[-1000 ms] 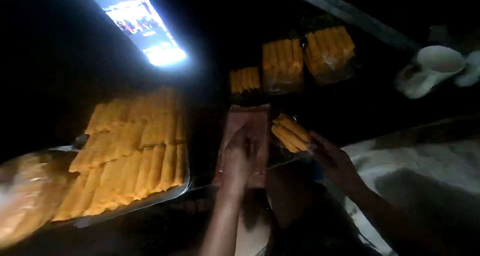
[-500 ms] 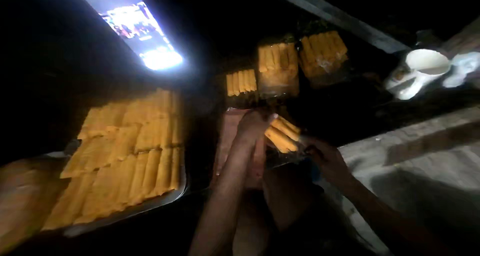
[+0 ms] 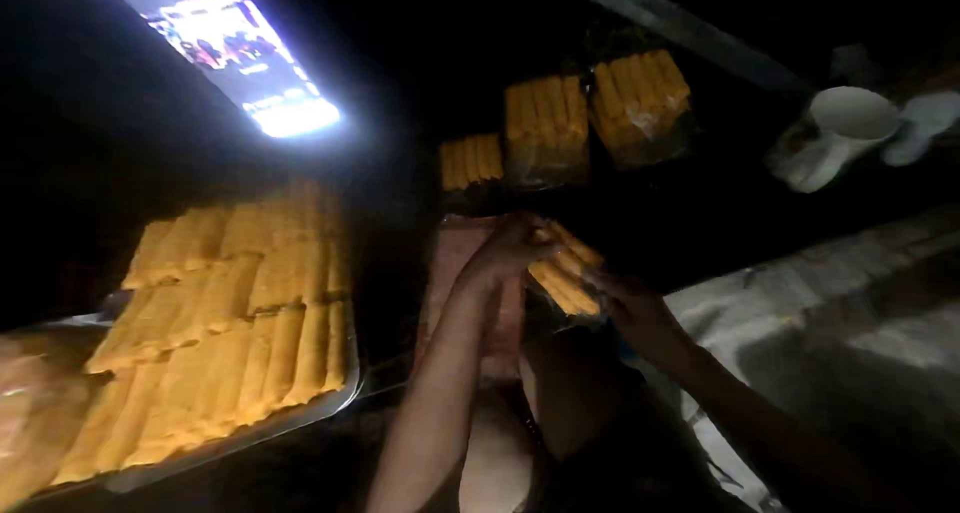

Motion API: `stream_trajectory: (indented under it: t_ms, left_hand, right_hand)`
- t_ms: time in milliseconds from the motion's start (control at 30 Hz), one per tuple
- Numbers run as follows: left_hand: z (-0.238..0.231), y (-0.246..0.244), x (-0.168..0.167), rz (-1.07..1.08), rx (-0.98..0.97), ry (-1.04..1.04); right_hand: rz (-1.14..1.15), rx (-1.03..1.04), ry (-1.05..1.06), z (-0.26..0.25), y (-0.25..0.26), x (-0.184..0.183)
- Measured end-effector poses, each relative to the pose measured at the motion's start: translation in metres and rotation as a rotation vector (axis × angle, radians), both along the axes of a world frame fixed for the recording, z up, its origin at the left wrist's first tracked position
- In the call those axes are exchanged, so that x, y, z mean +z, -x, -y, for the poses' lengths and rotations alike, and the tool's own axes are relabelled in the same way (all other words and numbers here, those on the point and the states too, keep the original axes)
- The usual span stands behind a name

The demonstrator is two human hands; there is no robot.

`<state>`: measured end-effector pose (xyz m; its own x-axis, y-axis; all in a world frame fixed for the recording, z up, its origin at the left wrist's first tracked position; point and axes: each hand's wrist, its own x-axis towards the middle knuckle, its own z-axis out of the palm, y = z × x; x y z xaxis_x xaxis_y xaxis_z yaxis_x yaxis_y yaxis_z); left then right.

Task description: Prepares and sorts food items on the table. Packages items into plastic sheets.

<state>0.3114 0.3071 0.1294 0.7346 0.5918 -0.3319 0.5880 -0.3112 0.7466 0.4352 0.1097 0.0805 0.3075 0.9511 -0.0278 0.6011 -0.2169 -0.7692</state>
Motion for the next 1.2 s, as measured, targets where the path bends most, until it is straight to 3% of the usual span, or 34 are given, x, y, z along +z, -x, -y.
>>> stream_trajectory:
  t_ms: [233,500,667,733,800,900,1000,1100,1200]
  left_hand:
    - [-0.001,-0.009,-0.019,0.068,0.106,0.039]
    - [0.008,-0.004,-0.016,0.027,0.084,-0.151]
    - [0.04,0.01,0.019,0.04,0.208,-0.524]
    - [0.057,0.016,0.021,0.094,0.214,-0.568]
    - [0.084,0.017,0.008,0.142,0.189,-0.562]
    - [0.125,0.012,-0.023,0.183,0.166,-0.577]
    - [0.142,0.023,-0.041,0.319,0.336,-0.43]
    - [0.148,0.042,-0.048,0.594,0.514,-0.051]
    - [0.154,0.045,-0.053,0.797,0.64,0.273]
  right_hand:
    - [0.058,-0.021,-0.094,0.002,0.001,-0.005]
    - [0.21,-0.026,-0.14,0.0,0.006,-0.009]
    - [0.232,-0.123,-0.252,0.01,-0.001,-0.006]
    - [0.248,-0.232,-0.311,0.011,-0.008,-0.005]
    - [0.29,-0.289,-0.411,0.003,-0.017,-0.009]
    - [0.323,-0.206,-0.438,-0.009,-0.026,-0.01]
    - [0.308,-0.303,-0.522,-0.002,-0.022,-0.019]
    - [0.23,-0.342,-0.445,0.02,-0.013,-0.026]
    - [0.237,-0.257,-0.321,0.028,-0.002,-0.032]
